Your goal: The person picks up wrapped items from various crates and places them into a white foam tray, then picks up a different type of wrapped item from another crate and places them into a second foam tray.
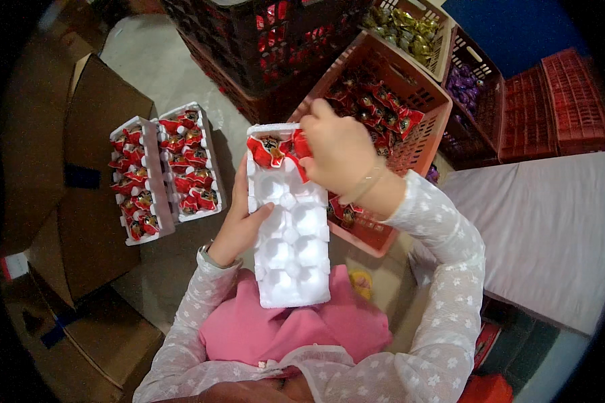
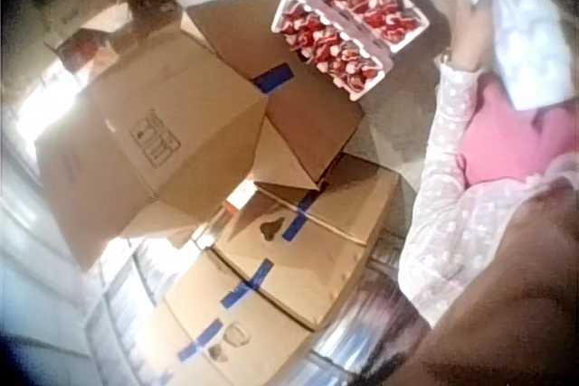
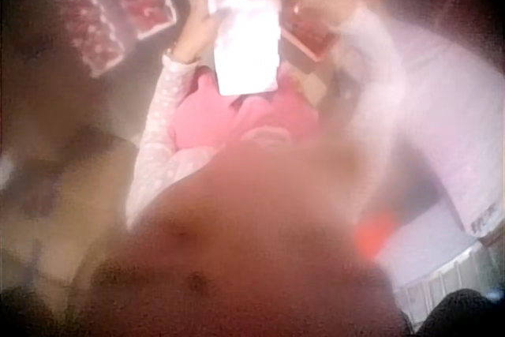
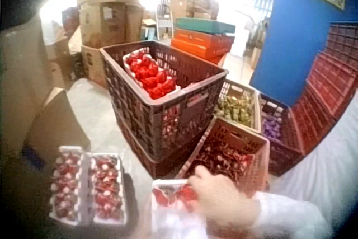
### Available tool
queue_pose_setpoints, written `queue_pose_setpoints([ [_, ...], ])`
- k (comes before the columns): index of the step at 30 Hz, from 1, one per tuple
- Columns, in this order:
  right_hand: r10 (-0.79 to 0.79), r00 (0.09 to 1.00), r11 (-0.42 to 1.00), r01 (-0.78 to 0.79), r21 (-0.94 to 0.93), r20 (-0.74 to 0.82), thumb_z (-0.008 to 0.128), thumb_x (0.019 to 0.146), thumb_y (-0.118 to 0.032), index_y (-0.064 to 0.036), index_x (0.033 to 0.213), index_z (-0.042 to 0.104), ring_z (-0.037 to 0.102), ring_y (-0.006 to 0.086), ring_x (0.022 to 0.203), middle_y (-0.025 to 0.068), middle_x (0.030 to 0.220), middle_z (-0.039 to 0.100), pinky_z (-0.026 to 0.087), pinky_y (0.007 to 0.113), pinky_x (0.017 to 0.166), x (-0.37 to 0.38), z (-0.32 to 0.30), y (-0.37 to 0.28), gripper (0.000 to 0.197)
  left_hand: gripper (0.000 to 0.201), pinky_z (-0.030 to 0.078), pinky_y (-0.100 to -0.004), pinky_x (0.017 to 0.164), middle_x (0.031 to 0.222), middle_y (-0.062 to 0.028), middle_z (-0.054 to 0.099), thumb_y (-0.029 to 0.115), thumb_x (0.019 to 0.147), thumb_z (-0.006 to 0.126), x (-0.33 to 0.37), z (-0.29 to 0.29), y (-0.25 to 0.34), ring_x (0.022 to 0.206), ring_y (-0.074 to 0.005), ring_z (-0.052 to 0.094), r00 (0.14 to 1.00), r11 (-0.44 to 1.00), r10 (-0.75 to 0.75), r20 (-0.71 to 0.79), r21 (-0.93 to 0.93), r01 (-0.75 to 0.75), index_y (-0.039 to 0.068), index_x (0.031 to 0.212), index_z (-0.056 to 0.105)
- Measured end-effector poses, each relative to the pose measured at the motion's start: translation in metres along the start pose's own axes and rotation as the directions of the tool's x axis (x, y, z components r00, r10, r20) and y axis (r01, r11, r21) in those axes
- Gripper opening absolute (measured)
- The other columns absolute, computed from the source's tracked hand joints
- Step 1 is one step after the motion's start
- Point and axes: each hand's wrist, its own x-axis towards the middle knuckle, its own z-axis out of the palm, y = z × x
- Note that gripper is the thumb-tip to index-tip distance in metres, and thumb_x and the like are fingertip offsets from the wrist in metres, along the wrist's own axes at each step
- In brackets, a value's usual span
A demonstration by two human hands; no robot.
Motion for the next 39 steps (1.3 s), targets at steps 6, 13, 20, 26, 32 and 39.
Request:
queue_pose_setpoints([
  [6, -0.026, 1.0, 0.993, 0.024, -0.113, -0.016, 0.076, 0.062, -0.01, -0.0043, 0.097, 0.054, 0.063, 0.0337, 0.069, 0.012, 0.096, 0.052, 0.052, 0.042, 0.059, 0.004, 0.025, -0.007, 0.042, 0.088, 0.021, -0.04, 0.112, 0.145, -0.0214, 0.028, -0.001, 0.08, 0.057, 0.001, 0.001, -0.006, 0.135, -0.0352, 0.027, 1.0, 0.997, -0.015, -0.014, -0.071, 0.014, 0.01, 0.151, 0.006],
  [13, -0.091, 0.993, 0.996, 0.09, 0.015, 0.074, 0.08, 0.057, -0.013, -0.0048, 0.082, 0.063, 0.063, 0.0296, 0.076, 0.0088, 0.082, 0.062, 0.051, 0.039, 0.067, 0.017, 0.011, 0.009, 0.031, 0.088, 0.019, -0.0398, 0.113, 0.146, -0.0208, 0.026, -0.001, 0.081, 0.057, 0.001, 0.0, -0.003, 0.136, -0.0338, 0.025, 1.0, 0.997, -0.029, -0.003, -0.07, 0.029, 0.008, 0.151, 0.006],
  [20, -0.053, 0.999, 0.988, 0.051, -0.147, -0.01, 0.076, 0.059, -0.011, -0.0066, 0.078, 0.064, 0.064, 0.0277, 0.071, 0.0074, 0.077, 0.061, 0.052, 0.038, 0.06, 0.011, 0.037, 0.003, 0.023, 0.087, 0.018, -0.0394, 0.113, 0.148, -0.0201, 0.022, -0.001, 0.081, 0.057, 0.001, 0.0, 0.004, 0.137, -0.0324, 0.023, 0.996, 0.992, -0.081, 0.023, -0.091, 0.083, 0.007, 0.151, 0.005],
  [26, -0.184, 0.95, 0.964, 0.124, -0.237, -0.251, 0.062, 0.07, -0.009, -0.0063, 0.073, 0.064, 0.066, 0.0222, 0.065, 0.0076, 0.072, 0.061, 0.054, 0.031, 0.056, -0.005, 0.049, 0.0, 0.005, 0.087, 0.017, -0.0378, 0.114, 0.151, -0.0173, 0.02, 0.001, 0.081, 0.058, 0.002, 0.002, -0.003, 0.139, -0.0292, 0.02, 0.995, 0.987, -0.098, 0.029, -0.123, 0.101, 0.007, 0.151, 0.006],
  [32, 0.106, 0.961, 0.841, 0.05, 0.539, -0.255, 0.066, 0.079, -0.015, -0.0017, 0.084, 0.069, 0.067, 0.0249, 0.069, 0.0112, 0.076, 0.067, 0.053, 0.032, 0.064, -0.013, 0.03, 0.021, 0.015, 0.088, 0.023, -0.0325, 0.111, 0.151, -0.0118, 0.021, -0.011, 0.079, 0.051, -0.001, -0.009, 0.0, 0.136, -0.0212, 0.027, 0.984, 0.913, -0.177, 0.015, -0.371, 0.17, 0.009, 0.152, 0.005],
  [39, 0.558, 0.796, 0.821, -0.571, 0.014, -0.234, 0.062, 0.082, -0.018, -0.0013, 0.117, 0.059, 0.058, 0.0374, 0.105, 0.0212, 0.113, 0.061, 0.048, 0.045, 0.09, 0.016, 0.109, 0.234, 0.039, 0.09, 0.023, -0.0326, 0.11, 0.149, -0.012, 0.023, -0.01, 0.08, 0.052, 0.0, -0.029, -0.006, 0.135, -0.0209, 0.028, 0.969, 0.915, -0.246, -0.009, -0.333, 0.229, 0.01, 0.152, 0.003],
])
